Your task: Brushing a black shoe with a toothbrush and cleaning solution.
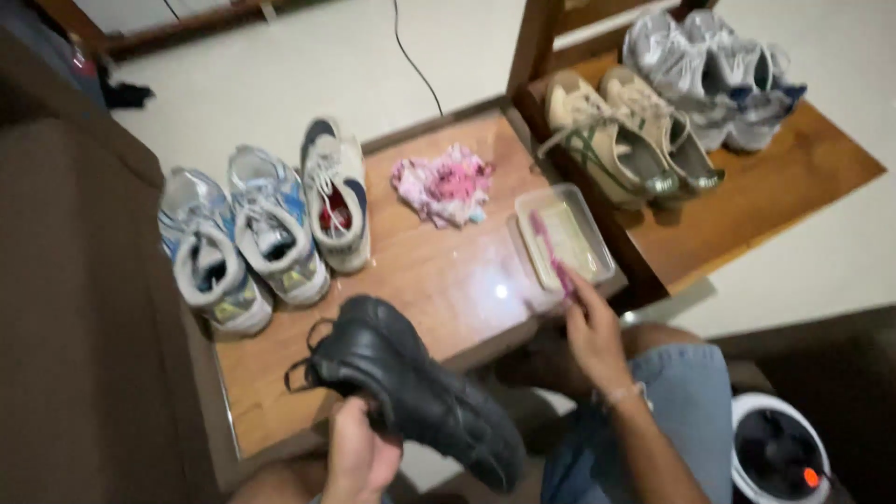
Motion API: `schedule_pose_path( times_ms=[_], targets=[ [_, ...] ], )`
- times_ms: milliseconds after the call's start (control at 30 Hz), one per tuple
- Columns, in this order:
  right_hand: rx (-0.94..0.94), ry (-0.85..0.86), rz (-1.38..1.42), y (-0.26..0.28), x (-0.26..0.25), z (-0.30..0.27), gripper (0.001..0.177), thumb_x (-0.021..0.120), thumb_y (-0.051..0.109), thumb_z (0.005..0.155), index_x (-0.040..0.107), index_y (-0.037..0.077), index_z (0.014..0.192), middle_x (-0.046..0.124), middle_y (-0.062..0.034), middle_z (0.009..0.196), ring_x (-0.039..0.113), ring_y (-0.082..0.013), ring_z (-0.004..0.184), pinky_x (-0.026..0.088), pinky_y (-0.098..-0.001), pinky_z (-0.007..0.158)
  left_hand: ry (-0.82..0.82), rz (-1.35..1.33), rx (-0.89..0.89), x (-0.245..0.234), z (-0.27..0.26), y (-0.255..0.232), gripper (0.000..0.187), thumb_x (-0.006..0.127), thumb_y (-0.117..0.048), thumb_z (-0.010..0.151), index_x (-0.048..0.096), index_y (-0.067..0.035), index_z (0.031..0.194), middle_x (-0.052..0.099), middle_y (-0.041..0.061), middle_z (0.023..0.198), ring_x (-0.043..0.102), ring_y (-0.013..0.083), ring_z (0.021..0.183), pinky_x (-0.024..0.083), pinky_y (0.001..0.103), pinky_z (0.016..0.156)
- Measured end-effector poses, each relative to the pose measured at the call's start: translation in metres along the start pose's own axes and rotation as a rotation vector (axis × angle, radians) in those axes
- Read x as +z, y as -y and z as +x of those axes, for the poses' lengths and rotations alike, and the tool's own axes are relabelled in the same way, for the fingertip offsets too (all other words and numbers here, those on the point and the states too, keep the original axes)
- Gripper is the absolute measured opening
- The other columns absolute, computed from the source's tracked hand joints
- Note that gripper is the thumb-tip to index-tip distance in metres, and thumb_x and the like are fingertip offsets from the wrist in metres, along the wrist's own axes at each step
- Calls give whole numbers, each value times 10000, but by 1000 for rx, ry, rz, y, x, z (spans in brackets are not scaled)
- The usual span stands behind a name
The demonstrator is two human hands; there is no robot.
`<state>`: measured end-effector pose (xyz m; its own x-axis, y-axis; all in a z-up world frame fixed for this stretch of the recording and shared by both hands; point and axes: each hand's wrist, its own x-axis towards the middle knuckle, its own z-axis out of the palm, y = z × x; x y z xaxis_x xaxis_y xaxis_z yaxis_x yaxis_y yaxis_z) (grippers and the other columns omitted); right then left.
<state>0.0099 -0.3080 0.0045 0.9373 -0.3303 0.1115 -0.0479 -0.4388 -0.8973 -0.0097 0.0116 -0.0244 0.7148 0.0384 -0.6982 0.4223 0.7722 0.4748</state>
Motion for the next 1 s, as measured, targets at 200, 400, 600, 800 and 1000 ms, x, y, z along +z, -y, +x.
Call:
schedule_pose_path(
  times_ms=[200, 400, 600, 800, 1000],
  targets=[
    [-376, 449, 184, 72, -6, -16, 343, 643, 43, 945, 708, 120, 1273, 749, -102, 996, 656, -214, 886, 491, -362, 803, -97, 71, -75, 50, -30, -13, 215, 521, -87, 855, 644, -62, 1029, 631, 133, 1053, 570, 304, 995, 451, 454, 856],
    [-416, 645, 70, 95, -1, -19, 451, 569, -1, 968, 664, 164, 1378, 585, -47, 824, 561, -186, 730, 407, -298, 675, -65, 209, -115, 91, -71, -34, 463, 532, -183, 909, 638, -33, 1335, 659, 133, 1363, 603, 272, 1241, 470, 405, 1045],
    [-430, 753, 81, 99, -9, -16, 396, 548, 56, 997, 677, 161, 1356, 613, -62, 809, 571, -191, 720, 414, -308, 661, -44, 189, -205, 101, -82, -46, 534, 565, -346, 921, 656, -40, 1348, 690, 161, 1308, 616, 270, 1159, 495, 433, 1024],
    [-373, 879, 164, 86, -13, -17, 385, 583, 118, 1010, 658, 213, 1375, 652, -35, 844, 553, -157, 738, 404, -298, 671, 4, 203, -279, 102, -82, -46, 596, 493, -465, 945, 688, -2, 1266, 712, 259, 1249, 656, 370, 1117, 524, 505, 983],
    [-135, 838, 305, 112, -7, -41, 788, 645, 511, 899, 443, 81, 1528, 576, -82, 1207, 502, -159, 905, 426, -274, 811, -10, 90, -222, 75, -53, -33, 545, 483, -506, 967, 669, -82, 1254, 713, 181, 1270, 636, 310, 1126, 491, 442, 965]
  ],
)
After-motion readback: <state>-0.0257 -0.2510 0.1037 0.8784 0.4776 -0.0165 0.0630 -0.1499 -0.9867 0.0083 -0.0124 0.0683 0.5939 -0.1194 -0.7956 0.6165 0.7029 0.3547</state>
